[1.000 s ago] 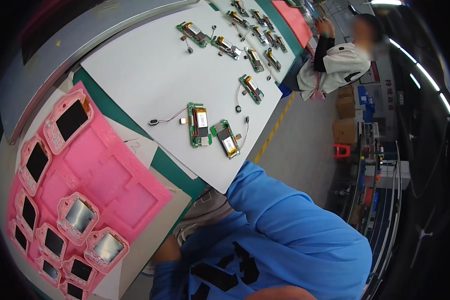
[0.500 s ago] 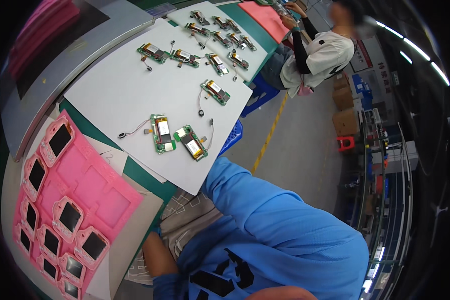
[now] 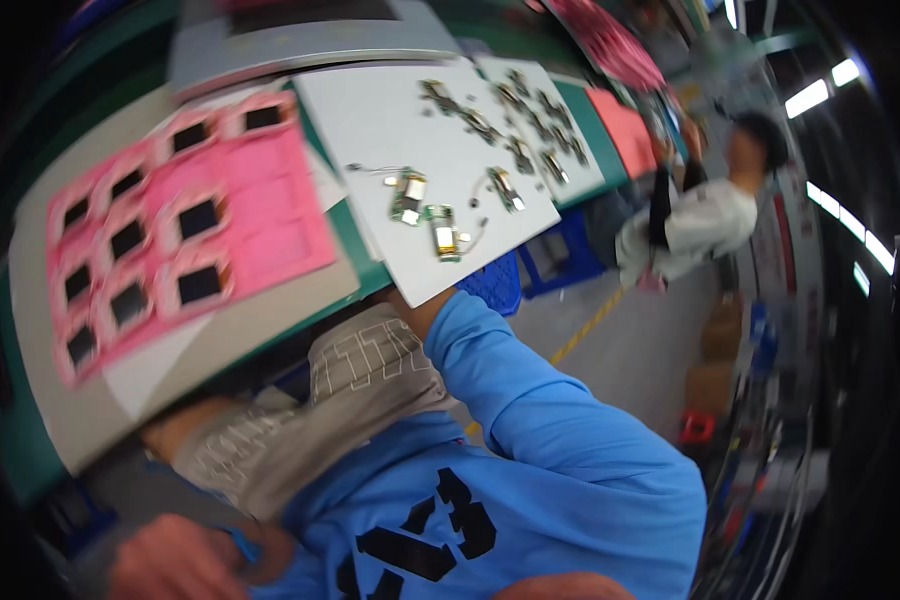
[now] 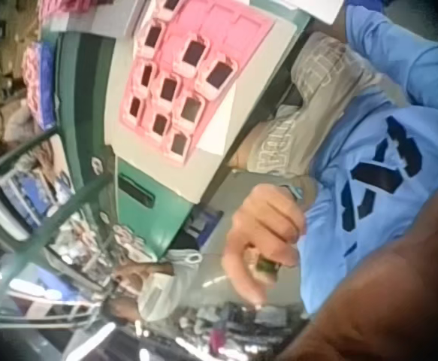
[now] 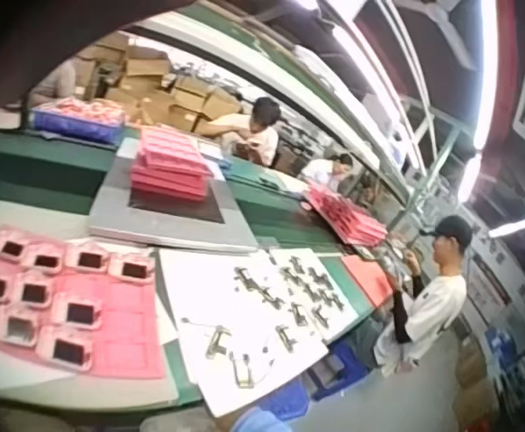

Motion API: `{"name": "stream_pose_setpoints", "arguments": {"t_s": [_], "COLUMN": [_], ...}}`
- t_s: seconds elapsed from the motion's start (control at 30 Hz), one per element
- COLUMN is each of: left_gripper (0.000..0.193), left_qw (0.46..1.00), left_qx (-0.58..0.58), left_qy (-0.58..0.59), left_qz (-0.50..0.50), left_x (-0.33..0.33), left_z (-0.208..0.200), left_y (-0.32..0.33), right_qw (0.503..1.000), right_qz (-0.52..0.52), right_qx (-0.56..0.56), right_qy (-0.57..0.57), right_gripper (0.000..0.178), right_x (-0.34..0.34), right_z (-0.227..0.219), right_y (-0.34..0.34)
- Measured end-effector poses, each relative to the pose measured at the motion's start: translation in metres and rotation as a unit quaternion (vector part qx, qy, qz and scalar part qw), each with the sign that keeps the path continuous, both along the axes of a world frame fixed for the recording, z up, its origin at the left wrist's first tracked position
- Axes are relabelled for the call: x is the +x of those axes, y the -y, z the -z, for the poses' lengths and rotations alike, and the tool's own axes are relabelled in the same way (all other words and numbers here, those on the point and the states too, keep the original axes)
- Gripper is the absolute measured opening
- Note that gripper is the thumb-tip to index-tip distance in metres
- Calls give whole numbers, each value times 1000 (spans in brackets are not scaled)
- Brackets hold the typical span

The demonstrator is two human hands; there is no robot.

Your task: Assembling small electronic components and placing them into a tray at a manufacturing station.

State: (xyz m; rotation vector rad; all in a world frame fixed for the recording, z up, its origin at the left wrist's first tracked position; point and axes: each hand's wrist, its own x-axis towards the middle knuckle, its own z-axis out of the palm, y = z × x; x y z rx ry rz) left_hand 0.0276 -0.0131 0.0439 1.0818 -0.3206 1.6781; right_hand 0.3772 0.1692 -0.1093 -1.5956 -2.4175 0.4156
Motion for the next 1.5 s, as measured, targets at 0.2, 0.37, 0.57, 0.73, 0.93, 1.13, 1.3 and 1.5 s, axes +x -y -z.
{"name": "stream_pose_setpoints", "arguments": {"t_s": [0.2,0.37,0.57,0.73,0.93,1.13,1.3,1.5], "left_gripper": [19,16,13,11,10,7,9,24], "left_qw": [993,986,979,976,972,972,975,981], "left_qx": [29,62,131,172,195,206,212,-78], "left_qy": [9,5,-36,-75,-88,-100,-49,-30], "left_qz": [-118,-154,-154,-108,-94,-52,-48,-177], "left_x": [-24,-24,-15,-14,-8,-2,-4,3], "left_z": [1,-14,-62,-93,-116,-120,-110,-49], "left_y": [78,108,104,106,93,86,72,70], "right_qw": [958,974,981,970,965,956,953,940], "right_qz": [172,132,112,142,147,153,153,187], "right_qx": [-222,-174,-95,-42,3,20,25,-46], "right_qy": [-57,-65,-129,-191,-218,-249,-261,-281], "right_gripper": [63,59,55,51,47,43,40,37], "right_x": [-42,-36,-8,-9,-9,-25,-8,3], "right_z": [56,57,63,63,64,70,75,104], "right_y": [-66,-69,-40,-43,-52,-68,-69,-61]}}
